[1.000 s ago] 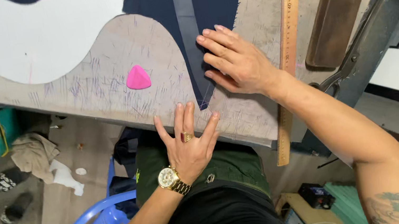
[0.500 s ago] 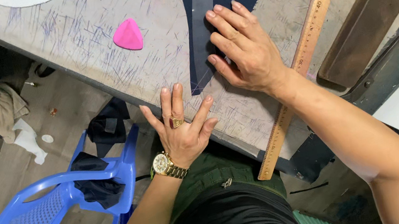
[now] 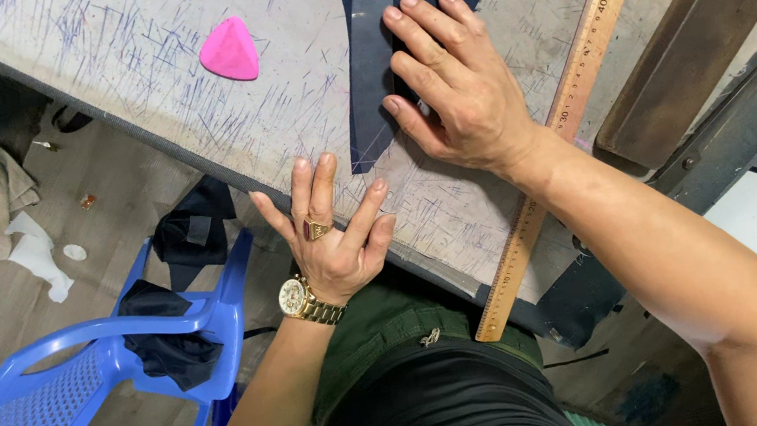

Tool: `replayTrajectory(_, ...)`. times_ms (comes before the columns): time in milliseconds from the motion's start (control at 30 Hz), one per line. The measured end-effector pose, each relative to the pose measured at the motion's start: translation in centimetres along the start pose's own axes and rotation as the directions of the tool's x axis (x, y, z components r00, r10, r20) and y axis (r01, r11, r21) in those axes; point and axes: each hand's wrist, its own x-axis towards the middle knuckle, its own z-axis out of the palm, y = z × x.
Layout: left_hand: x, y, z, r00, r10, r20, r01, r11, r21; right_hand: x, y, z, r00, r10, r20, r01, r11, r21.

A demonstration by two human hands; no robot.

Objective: The person cuts a dark blue fabric panel using shears, then uses a ruler and a pink chalk block to mark lines on a curved fabric section while holding it down by hand.

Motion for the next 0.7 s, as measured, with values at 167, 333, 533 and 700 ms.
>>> replayTrajectory(167,0.22,-0.01,0.21,0.998,0.015,-0.064,-0.016,1.0,-0.016,0.07,0.02,0.01,1.0,0.003,0.001,-0.003,1.0,-0.001)
replayTrajectory(333,-0.04,-0.29,0.32,0.998,0.021,-0.061,-0.023,0.999,-0.027,0.11,0.04,-0.03,1.0,0.016,0.018,-0.015,1.0,-0.007)
replayTrajectory(533,-0.18,-0.21,0.53,0.998,0.008,-0.057,-0.009,1.0,-0.018,0.11,0.0,0.0,1.0,0.023,0.002,-0.023,1.0,-0.013)
replayTrajectory(700,-0.33,-0.25,0.41,1.0,0.0,-0.025,0.0,1.0,-0.011,0.08,0.02,0.06,1.0,0.031,0.003,-0.031,0.999,-0.017)
